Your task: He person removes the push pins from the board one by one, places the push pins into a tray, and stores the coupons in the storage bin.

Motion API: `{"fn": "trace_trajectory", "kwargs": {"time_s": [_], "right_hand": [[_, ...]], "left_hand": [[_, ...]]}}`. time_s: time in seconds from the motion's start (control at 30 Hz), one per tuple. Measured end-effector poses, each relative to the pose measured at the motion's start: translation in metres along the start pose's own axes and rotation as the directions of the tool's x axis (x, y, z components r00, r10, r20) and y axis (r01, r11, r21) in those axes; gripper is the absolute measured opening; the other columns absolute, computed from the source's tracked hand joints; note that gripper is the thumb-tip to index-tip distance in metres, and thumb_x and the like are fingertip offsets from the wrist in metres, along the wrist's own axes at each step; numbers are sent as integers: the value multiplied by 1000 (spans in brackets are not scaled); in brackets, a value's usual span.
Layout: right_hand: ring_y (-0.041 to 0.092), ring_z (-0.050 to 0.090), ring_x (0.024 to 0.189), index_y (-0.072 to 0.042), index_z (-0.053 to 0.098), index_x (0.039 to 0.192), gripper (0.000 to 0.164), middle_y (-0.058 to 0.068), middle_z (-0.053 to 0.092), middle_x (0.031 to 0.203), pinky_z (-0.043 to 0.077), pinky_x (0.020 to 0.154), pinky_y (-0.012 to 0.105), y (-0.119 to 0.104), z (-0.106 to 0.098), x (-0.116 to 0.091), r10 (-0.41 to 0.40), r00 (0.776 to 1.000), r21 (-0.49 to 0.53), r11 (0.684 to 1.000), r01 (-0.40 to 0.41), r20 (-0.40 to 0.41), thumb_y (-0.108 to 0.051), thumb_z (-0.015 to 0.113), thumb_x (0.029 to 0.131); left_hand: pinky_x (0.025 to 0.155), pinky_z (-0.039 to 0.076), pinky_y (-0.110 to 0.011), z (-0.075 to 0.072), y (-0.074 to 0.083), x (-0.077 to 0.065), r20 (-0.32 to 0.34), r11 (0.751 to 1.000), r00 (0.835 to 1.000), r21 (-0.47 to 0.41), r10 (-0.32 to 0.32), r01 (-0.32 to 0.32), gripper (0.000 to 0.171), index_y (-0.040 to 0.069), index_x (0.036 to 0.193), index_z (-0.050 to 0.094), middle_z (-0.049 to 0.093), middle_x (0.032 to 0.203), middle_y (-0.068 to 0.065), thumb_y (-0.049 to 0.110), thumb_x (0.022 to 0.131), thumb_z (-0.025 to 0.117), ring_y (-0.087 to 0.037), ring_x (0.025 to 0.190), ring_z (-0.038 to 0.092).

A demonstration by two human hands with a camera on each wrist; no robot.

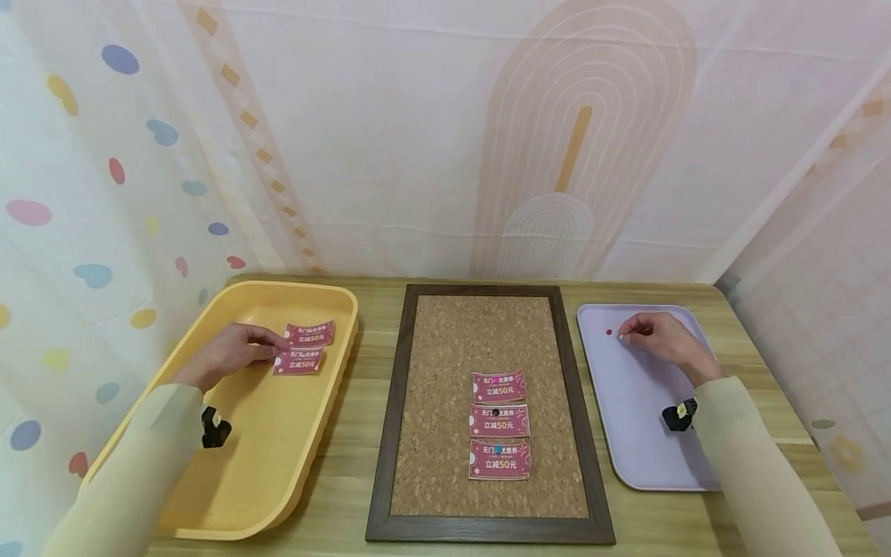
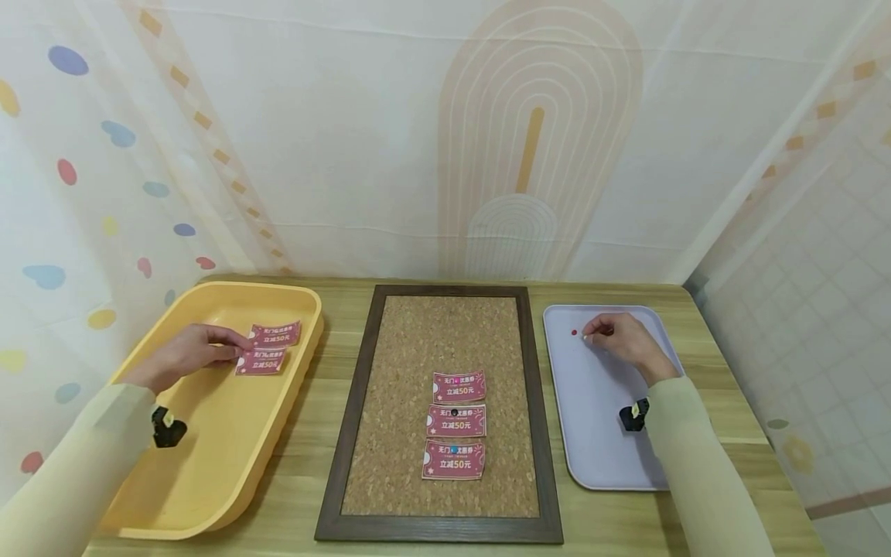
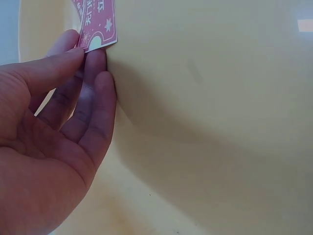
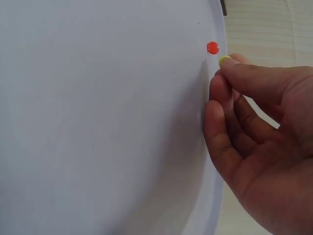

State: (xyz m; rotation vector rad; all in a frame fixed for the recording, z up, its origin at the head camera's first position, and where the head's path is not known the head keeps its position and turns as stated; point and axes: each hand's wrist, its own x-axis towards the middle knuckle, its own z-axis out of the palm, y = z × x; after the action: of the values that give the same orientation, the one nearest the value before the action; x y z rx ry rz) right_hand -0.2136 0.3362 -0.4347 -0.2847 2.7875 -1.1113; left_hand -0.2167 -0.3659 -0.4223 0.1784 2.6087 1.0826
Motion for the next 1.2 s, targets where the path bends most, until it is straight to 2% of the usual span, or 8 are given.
{"fn": "trace_trajectory", "kwargs": {"time_s": [0.23, 0.43, 0.57, 0.7, 0.83, 0.97, 1.1, 1.2], "right_hand": [[15, 56, 85, 8, 70, 104, 11, 15, 70, 97, 45, 71, 22, 3, 0, 2, 33, 999, 14, 999, -34, 32, 1, 67, 97], [12, 56, 82, 5, 72, 100, 8, 8, 70, 92, 45, 70, 21, 5, 1, 2, 25, 999, 20, 999, -25, 27, 3, 65, 96], [12, 56, 85, 6, 72, 101, 9, 11, 71, 95, 46, 72, 22, 4, 0, 3, 16, 999, 7, 1000, -16, 41, 3, 66, 95], [13, 56, 85, 8, 72, 104, 11, 14, 72, 97, 45, 73, 22, 3, -1, 3, -5, 999, -18, 1000, 6, 50, 3, 68, 95], [15, 57, 86, 7, 72, 106, 14, 13, 72, 96, 46, 73, 24, 1, -3, 2, -7, 998, -39, 999, 9, 55, 0, 69, 95], [19, 60, 90, 6, 71, 110, 17, 15, 72, 100, 48, 75, 25, -2, -6, -2, -7, 999, -52, 999, 9, 41, -3, 69, 96], [20, 63, 90, 6, 69, 116, 21, 18, 71, 105, 50, 73, 25, -9, -8, -7, -2, 1000, -33, 999, 3, 18, -4, 66, 98], [19, 63, 88, 7, 68, 118, 23, 18, 70, 105, 51, 71, 25, -16, -7, -11, -12, 1000, -12, 1000, 12, -4, -7, 64, 101]], "left_hand": [[69, 51, -24, 0, -1, 1, 18, 1000, 1000, -5, 4, -4, 20, -11, 114, 72, 70, 111, -16, -1, 100, 62, -11, 82, 57], [71, 53, -24, -1, -1, 0, 24, 1000, 1000, -27, -8, 9, 19, -9, 113, 73, 72, 109, -12, 0, 99, 64, -11, 83, 59], [72, 54, -25, -2, -2, -1, 13, 1000, 1000, -22, 0, 1, 22, -10, 116, 71, 70, 112, -16, 2, 99, 65, -11, 84, 59], [73, 56, -29, -5, 2, -4, -8, 1000, 1000, -3, 3, -3, 28, -12, 123, 67, 67, 116, -21, 6, 101, 63, -18, 87, 61], [80, 59, -33, -10, 12, -10, -41, 1000, 999, 5, 24, -24, 35, -13, 130, 60, 66, 118, -26, 12, 106, 57, -22, 94, 66], [82, 58, -27, -13, 28, -16, -90, 998, 994, 18, 60, -59, 39, -10, 134, 59, 65, 124, -29, 18, 108, 54, -15, 98, 69], [81, 52, -18, -11, 50, -23, -157, 993, 982, 76, 102, -91, 39, -3, 132, 64, 68, 125, -23, 26, 108, 56, -13, 99, 69], [81, 48, -15, -4, 67, -27, -206, 983, 969, 148, 137, -108, 39, 4, 128, 69, 71, 122, -16, 35, 106, 59, -20, 104, 68]]}}
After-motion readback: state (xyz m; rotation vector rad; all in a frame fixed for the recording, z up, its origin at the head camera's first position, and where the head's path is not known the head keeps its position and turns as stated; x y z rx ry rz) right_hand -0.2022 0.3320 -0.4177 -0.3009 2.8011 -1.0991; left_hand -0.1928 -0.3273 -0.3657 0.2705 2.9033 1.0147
